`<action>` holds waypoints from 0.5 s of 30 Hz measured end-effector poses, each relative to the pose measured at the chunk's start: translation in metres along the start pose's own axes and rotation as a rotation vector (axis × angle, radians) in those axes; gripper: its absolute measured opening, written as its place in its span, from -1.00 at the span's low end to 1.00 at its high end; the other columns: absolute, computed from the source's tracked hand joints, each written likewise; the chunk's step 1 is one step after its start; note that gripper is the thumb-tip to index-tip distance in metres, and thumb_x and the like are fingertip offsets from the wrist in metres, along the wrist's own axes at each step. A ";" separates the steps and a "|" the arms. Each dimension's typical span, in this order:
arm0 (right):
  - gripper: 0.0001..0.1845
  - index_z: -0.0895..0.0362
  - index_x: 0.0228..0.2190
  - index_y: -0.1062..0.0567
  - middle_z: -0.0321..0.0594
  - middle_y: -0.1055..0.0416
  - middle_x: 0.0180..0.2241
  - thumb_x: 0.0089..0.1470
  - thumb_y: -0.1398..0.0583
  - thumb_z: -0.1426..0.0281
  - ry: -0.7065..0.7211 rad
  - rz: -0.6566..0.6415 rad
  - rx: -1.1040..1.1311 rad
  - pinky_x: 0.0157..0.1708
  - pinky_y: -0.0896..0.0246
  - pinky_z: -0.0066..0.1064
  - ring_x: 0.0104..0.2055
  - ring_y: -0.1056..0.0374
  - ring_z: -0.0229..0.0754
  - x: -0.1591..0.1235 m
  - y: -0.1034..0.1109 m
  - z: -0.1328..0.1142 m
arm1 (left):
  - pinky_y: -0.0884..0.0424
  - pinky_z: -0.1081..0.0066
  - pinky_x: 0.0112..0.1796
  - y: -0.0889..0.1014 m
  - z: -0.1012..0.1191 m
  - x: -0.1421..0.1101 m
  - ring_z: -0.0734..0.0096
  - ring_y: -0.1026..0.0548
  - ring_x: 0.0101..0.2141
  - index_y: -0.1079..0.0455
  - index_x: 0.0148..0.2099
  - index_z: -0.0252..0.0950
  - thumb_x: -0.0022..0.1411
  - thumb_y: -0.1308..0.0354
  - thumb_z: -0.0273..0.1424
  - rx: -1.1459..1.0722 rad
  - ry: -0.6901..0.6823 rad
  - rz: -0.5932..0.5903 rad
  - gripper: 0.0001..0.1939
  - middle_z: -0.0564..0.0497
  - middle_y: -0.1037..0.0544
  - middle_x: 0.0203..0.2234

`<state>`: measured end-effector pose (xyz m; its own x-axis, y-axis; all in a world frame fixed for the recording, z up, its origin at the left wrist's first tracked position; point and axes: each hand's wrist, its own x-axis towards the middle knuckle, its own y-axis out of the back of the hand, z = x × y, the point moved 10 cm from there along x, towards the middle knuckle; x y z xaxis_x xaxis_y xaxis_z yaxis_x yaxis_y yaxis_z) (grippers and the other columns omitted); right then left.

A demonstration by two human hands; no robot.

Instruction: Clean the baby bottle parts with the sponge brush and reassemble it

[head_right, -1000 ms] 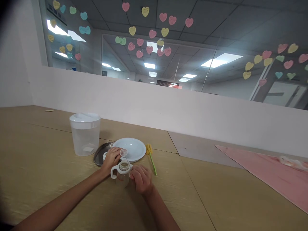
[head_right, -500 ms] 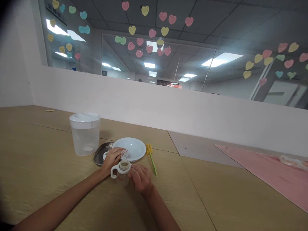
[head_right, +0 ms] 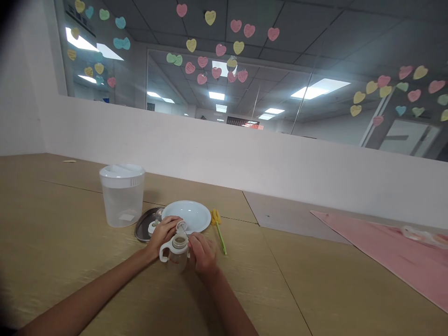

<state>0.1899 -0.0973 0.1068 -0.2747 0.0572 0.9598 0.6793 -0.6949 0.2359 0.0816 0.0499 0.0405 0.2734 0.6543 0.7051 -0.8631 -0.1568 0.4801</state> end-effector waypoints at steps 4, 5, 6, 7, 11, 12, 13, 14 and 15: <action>-0.80 0.20 -0.28 -0.41 -0.11 -0.46 -0.41 0.15 0.00 0.52 0.014 0.024 0.019 -0.36 -0.33 -0.46 -0.34 -0.41 -0.23 -0.001 -0.001 0.000 | -0.33 0.28 -0.11 0.000 0.004 0.000 0.28 -0.39 -0.16 -0.46 -0.16 -0.27 0.28 0.09 -0.38 -0.017 0.009 -0.019 -0.71 -0.11 -0.48 -0.20; -0.80 0.20 -0.27 -0.41 -0.11 -0.46 -0.41 0.14 0.00 0.53 0.016 0.022 0.035 -0.35 -0.34 -0.46 -0.34 -0.41 -0.23 -0.001 -0.002 0.000 | -0.33 0.27 -0.11 0.000 0.004 0.000 0.27 -0.39 -0.16 -0.46 -0.17 -0.27 0.28 0.09 -0.37 -0.018 0.009 -0.024 -0.71 -0.11 -0.48 -0.20; -0.80 0.20 -0.27 -0.41 -0.10 -0.47 -0.41 0.14 0.00 0.54 0.015 0.017 0.047 -0.35 -0.35 -0.46 -0.34 -0.42 -0.23 -0.001 -0.004 0.000 | -0.33 0.27 -0.11 0.000 0.005 0.000 0.27 -0.39 -0.16 -0.46 -0.17 -0.28 0.28 0.09 -0.36 -0.019 0.009 -0.025 -0.71 -0.11 -0.48 -0.20; -0.80 0.20 -0.27 -0.41 -0.11 -0.47 -0.41 0.13 0.00 0.55 0.010 0.013 0.053 -0.36 -0.35 -0.46 -0.34 -0.42 -0.23 -0.001 -0.005 0.000 | -0.33 0.27 -0.11 0.000 0.004 -0.001 0.27 -0.39 -0.15 -0.46 -0.17 -0.28 0.28 0.09 -0.36 -0.021 0.010 -0.024 -0.71 -0.11 -0.48 -0.20; -0.79 0.21 -0.27 -0.42 -0.10 -0.48 -0.40 0.13 0.00 0.56 -0.006 -0.005 0.050 -0.36 -0.36 -0.45 -0.34 -0.43 -0.23 0.001 -0.009 0.000 | -0.31 0.24 -0.08 -0.001 0.003 -0.001 0.26 -0.39 -0.14 -0.46 -0.17 -0.29 0.29 0.09 -0.34 -0.043 0.005 -0.024 -0.71 -0.12 -0.49 -0.19; -0.79 0.22 -0.27 -0.42 -0.10 -0.48 -0.40 0.13 0.00 0.56 -0.012 -0.020 0.053 -0.36 -0.36 -0.45 -0.35 -0.42 -0.23 0.002 -0.011 0.001 | -0.31 0.24 -0.08 -0.001 0.003 -0.002 0.26 -0.39 -0.13 -0.46 -0.16 -0.28 0.29 0.08 -0.33 -0.052 0.001 -0.025 -0.71 -0.11 -0.49 -0.18; -0.79 0.22 -0.27 -0.42 -0.10 -0.48 -0.40 0.13 0.00 0.56 -0.019 -0.034 0.057 -0.37 -0.36 -0.44 -0.35 -0.42 -0.23 0.002 -0.012 0.002 | -0.31 0.24 -0.07 -0.001 0.004 -0.002 0.26 -0.39 -0.13 -0.46 -0.16 -0.28 0.29 0.08 -0.33 -0.060 -0.004 -0.027 -0.71 -0.11 -0.49 -0.18; -0.79 0.22 -0.28 -0.43 -0.11 -0.48 -0.41 0.13 -0.01 0.55 -0.027 -0.052 0.064 -0.37 -0.35 -0.44 -0.36 -0.41 -0.23 0.002 -0.015 0.002 | -0.32 0.24 -0.07 -0.002 0.004 -0.002 0.27 -0.39 -0.13 -0.46 -0.15 -0.28 0.28 0.07 -0.32 -0.069 -0.009 -0.029 -0.71 -0.11 -0.49 -0.18; -0.79 0.22 -0.29 -0.43 -0.12 -0.48 -0.41 0.13 -0.01 0.55 -0.035 -0.070 0.071 -0.37 -0.35 -0.43 -0.36 -0.40 -0.24 0.002 -0.017 0.004 | -0.32 0.25 -0.08 -0.002 0.005 -0.002 0.27 -0.39 -0.14 -0.46 -0.15 -0.28 0.28 0.07 -0.32 -0.078 -0.014 -0.029 -0.71 -0.10 -0.50 -0.18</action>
<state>0.1801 -0.0827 0.1054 -0.3001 0.1300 0.9450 0.7063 -0.6356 0.3117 0.0851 0.0447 0.0405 0.3043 0.6472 0.6990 -0.8848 -0.0798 0.4591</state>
